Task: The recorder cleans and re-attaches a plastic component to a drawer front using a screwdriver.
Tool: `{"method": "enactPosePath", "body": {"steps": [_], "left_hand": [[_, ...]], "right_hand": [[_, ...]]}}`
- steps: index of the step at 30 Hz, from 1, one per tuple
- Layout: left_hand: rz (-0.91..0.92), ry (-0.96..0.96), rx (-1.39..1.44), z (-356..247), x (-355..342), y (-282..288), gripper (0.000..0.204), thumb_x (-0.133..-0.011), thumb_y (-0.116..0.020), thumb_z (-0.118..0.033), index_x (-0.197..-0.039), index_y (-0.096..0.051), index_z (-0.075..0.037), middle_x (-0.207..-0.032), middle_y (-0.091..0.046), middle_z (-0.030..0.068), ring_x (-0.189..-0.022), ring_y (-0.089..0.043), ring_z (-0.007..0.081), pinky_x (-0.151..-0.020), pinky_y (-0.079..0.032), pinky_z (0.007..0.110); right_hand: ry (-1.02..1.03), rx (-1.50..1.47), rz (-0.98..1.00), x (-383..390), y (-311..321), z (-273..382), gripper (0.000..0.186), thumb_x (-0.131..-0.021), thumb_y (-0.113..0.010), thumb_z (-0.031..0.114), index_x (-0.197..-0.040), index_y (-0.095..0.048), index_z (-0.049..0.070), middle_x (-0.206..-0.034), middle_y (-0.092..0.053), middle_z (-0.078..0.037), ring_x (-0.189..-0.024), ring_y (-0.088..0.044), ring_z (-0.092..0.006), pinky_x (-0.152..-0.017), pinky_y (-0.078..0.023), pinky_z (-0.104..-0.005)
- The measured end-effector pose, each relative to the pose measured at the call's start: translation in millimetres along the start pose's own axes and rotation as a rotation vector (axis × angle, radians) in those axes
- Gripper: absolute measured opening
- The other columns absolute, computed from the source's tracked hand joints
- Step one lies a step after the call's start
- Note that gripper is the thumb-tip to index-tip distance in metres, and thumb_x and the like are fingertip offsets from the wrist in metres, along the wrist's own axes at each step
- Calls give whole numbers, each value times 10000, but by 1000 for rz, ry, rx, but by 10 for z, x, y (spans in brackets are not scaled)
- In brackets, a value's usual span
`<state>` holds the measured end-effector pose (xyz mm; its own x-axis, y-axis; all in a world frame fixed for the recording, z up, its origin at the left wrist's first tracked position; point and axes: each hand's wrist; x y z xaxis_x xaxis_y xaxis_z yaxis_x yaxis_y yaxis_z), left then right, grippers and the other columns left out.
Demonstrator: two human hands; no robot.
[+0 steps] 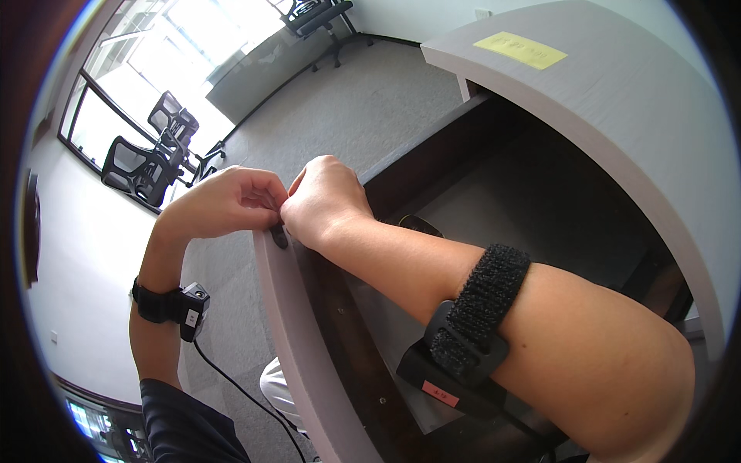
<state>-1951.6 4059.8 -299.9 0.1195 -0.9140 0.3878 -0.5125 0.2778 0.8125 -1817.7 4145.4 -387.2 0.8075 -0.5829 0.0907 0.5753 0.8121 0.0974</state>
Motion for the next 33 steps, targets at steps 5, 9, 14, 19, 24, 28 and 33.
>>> {"method": "enactPosePath", "body": {"steps": [5,9,14,19,24,28,33], "left_hand": [[-38,-6,1,16,21,-6,272,-792,-608,-76,-1045,-615,24,-896,-717,114,-780,-659,143,-753,-524,271],[-58,27,12,27,35,4,293,-815,-606,-75,-1092,-555,4,-907,-721,129,-811,-662,153,-778,-519,287],[-51,11,117,87,113,18,218,-894,-569,-63,-1108,-547,-23,-961,-703,115,-890,-635,137,-850,-487,277],[-191,-104,209,248,215,-149,166,-941,-524,-55,-1092,-572,-8,-967,-678,90,-923,-629,144,-868,-486,274],[-283,-166,302,357,235,-285,148,-951,-537,-77,-1072,-596,-16,-963,-662,65,-915,-619,130,-854,-482,263],[-336,-168,288,360,244,-306,144,-949,-544,-84,-1062,-604,-17,-956,-661,63,-902,-614,124,-844,-483,263],[-327,-178,280,328,249,-283,143,-940,-544,-77,-1052,-612,-18,-945,-666,66,-896,-616,124,-842,-484,265]], "right_hand": [[16,-41,0,-14,-32,-22,235,-853,-674,47,-1025,-574,-79,-840,-669,-144,-692,-670,-144,-627,-554,-260],[43,-55,5,-14,-56,-40,245,-842,-687,45,-1022,-595,-93,-842,-676,-145,-687,-666,-142,-637,-547,-259],[85,-7,33,17,-67,-6,252,-846,-666,50,-1052,-632,-91,-864,-688,-155,-703,-670,-152,-671,-551,-271],[89,23,31,73,-52,20,239,-854,-642,54,-1051,-642,-80,-889,-690,-167,-727,-681,-169,-705,-560,-283],[103,53,-35,111,-75,15,232,-854,-643,60,-1042,-642,-77,-904,-694,-175,-749,-694,-185,-735,-565,-292],[105,52,-37,121,-87,17,236,-854,-648,72,-1044,-645,-68,-920,-694,-180,-769,-697,-192,-752,-561,-295],[128,117,-67,129,-102,30,254,-841,-668,99,-1037,-652,-62,-954,-692,-190,-854,-694,-235,-801,-550,-317]]}}
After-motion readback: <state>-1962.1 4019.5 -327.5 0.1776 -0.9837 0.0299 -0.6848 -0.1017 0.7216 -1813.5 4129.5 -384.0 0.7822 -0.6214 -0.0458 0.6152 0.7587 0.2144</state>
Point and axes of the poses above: each hand's wrist, its own x-axis away from the middle knuckle, its own y-axis out of the back of the hand, z = x × y
